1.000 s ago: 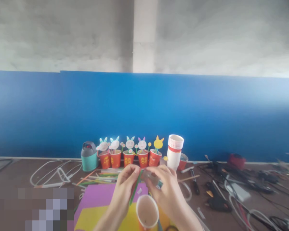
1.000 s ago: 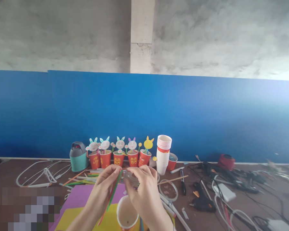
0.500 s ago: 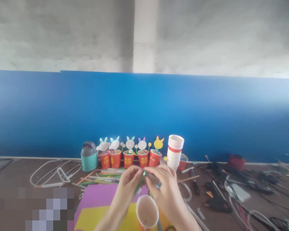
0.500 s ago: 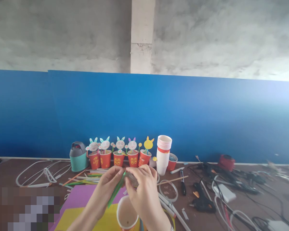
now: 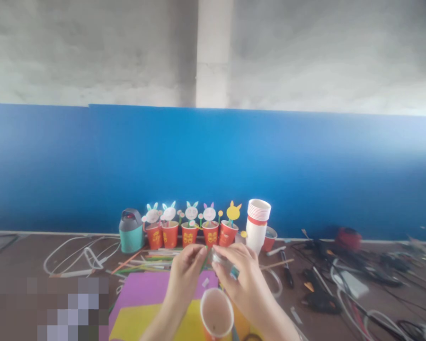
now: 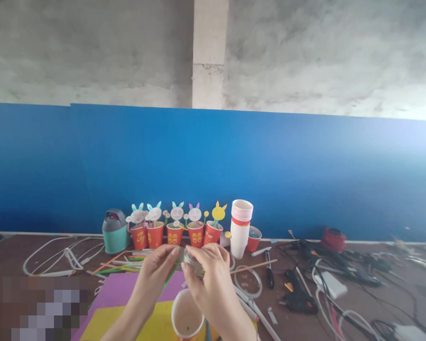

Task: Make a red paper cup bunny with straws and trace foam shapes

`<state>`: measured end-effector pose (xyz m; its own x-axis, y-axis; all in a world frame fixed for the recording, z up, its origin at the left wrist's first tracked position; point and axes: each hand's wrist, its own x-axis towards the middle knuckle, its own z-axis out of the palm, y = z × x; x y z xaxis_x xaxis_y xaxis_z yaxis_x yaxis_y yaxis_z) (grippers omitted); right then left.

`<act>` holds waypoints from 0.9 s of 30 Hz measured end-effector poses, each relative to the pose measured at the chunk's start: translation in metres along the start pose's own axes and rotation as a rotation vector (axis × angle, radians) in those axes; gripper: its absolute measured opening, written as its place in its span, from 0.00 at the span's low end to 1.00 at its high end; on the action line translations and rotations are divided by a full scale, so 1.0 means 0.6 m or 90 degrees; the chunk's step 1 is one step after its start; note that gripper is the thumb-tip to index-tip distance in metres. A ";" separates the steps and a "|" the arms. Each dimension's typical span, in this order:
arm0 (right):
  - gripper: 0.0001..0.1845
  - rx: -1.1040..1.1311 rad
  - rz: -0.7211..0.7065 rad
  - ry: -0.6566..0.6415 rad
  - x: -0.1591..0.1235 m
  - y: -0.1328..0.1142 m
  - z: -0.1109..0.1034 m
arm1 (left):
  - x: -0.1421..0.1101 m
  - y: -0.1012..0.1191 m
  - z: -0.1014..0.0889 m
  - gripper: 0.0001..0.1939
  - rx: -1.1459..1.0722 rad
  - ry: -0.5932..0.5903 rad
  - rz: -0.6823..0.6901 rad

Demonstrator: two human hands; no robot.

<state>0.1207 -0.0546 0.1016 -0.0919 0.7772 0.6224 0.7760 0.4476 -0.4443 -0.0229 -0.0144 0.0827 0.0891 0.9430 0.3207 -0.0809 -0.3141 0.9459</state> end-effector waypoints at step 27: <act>0.17 0.125 0.141 0.050 0.001 0.019 0.014 | -0.006 -0.021 0.004 0.14 0.174 -0.065 0.168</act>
<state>0.1244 -0.0455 0.0914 0.1210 0.8320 0.5414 0.6361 0.3537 -0.6858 -0.0200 -0.0143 0.0698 0.2004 0.8147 0.5442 0.1514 -0.5746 0.8043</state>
